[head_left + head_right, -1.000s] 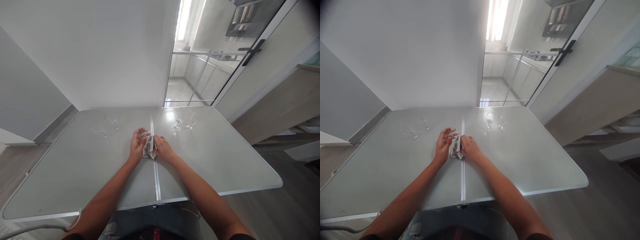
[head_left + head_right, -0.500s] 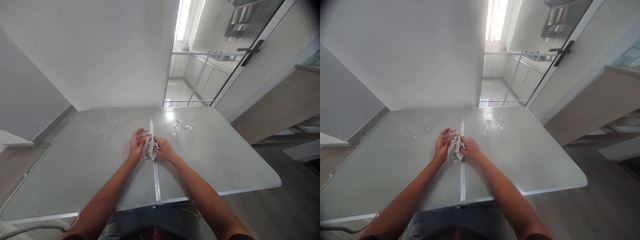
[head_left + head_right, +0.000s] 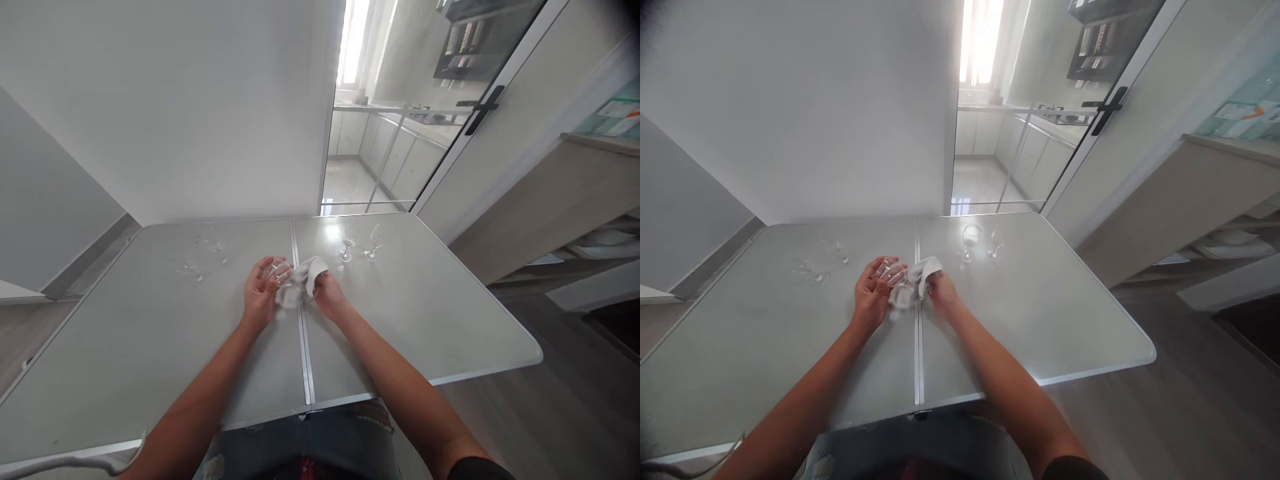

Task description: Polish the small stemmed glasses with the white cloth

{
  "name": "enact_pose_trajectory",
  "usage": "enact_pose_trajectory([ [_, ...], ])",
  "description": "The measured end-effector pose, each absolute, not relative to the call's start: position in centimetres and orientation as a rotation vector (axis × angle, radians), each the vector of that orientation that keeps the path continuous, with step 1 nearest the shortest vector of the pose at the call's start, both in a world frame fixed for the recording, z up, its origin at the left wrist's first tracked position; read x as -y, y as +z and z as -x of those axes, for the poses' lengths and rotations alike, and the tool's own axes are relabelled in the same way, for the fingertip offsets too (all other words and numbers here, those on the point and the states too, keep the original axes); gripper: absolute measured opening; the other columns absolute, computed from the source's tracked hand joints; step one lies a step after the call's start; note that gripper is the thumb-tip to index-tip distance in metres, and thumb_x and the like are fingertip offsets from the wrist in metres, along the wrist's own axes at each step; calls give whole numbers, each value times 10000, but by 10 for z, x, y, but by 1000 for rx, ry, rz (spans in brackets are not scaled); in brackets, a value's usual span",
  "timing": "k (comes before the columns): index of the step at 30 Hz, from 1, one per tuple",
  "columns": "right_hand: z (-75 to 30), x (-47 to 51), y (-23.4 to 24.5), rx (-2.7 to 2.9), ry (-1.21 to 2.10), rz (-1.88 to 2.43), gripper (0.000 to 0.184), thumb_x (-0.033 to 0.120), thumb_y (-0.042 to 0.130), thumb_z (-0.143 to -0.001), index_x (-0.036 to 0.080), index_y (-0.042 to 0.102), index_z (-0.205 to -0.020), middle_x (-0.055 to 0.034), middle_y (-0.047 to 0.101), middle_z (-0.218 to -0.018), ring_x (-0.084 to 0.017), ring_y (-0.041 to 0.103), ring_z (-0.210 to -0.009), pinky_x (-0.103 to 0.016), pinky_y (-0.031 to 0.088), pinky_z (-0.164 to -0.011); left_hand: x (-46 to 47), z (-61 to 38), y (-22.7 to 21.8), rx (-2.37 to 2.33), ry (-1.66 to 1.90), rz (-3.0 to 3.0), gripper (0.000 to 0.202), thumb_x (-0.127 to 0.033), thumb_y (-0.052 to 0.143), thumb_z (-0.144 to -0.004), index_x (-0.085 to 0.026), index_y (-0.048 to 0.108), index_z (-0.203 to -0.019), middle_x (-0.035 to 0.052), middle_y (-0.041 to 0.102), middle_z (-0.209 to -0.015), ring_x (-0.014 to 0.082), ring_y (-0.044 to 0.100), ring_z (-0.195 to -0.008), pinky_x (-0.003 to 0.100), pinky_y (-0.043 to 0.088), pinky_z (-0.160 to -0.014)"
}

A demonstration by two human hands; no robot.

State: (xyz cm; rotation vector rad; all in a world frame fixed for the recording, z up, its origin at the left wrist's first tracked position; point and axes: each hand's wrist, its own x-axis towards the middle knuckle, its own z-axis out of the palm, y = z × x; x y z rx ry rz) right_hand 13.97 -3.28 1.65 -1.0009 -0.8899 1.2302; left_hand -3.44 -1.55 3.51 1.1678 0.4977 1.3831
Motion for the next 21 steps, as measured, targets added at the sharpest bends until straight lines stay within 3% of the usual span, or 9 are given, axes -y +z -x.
enact_pose_trajectory([
  [4, -150, 29, 12, 527, 1019, 942, 262, 361, 672, -773, 233, 678, -1001, -41, 700, -965, -200, 636, -879, -314, 505, -748, 14, 39, 44, -539, 1571, -1194, 566, -464, 827, -762, -293, 572, -1237, 106, 527, -1366, 320, 623, -1241, 505, 483, -1098],
  [8, -142, 32, 10, 648, 1258, 882, 280, 347, 676, -777, 225, 705, -1027, -63, 714, -998, -242, 646, -925, -361, 530, -776, 17, 36, 43, -572, 1579, -1236, 625, -485, 832, -745, -294, 566, -1277, 104, 518, -1346, 327, 602, -1264, 505, 493, -1092],
  [12, -130, 35, 12, 779, 1340, 833, 344, 441, 644, -854, 218, 694, -1111, -81, 709, -1076, -252, 648, -989, -376, 538, -830, 22, 29, 37, -570, 1502, -1293, 618, -438, 857, -725, -284, 534, -1229, 107, 548, -1343, 314, 633, -1228, 497, 538, -1036],
  [16, -131, 34, 9, 825, 1273, 835, 396, 476, 716, -831, 226, 690, -1136, -68, 715, -1032, -218, 651, -923, -343, 526, -812, 27, 26, 35, -621, 1400, -1367, 665, -358, 870, -719, -262, 503, -1265, 126, 630, -1297, 298, 680, -1159, 480, 575, -979],
  [21, -135, 31, 0, 889, 1113, 1001, 371, 419, 814, -726, 203, 755, -1022, -50, 726, -938, -198, 636, -839, -344, 519, -787, 31, 24, 32, -764, 1373, -1528, 468, -361, 847, -736, -192, 642, -1122, 122, 739, -1105, 269, 729, -1010, 434, 618, -871],
])
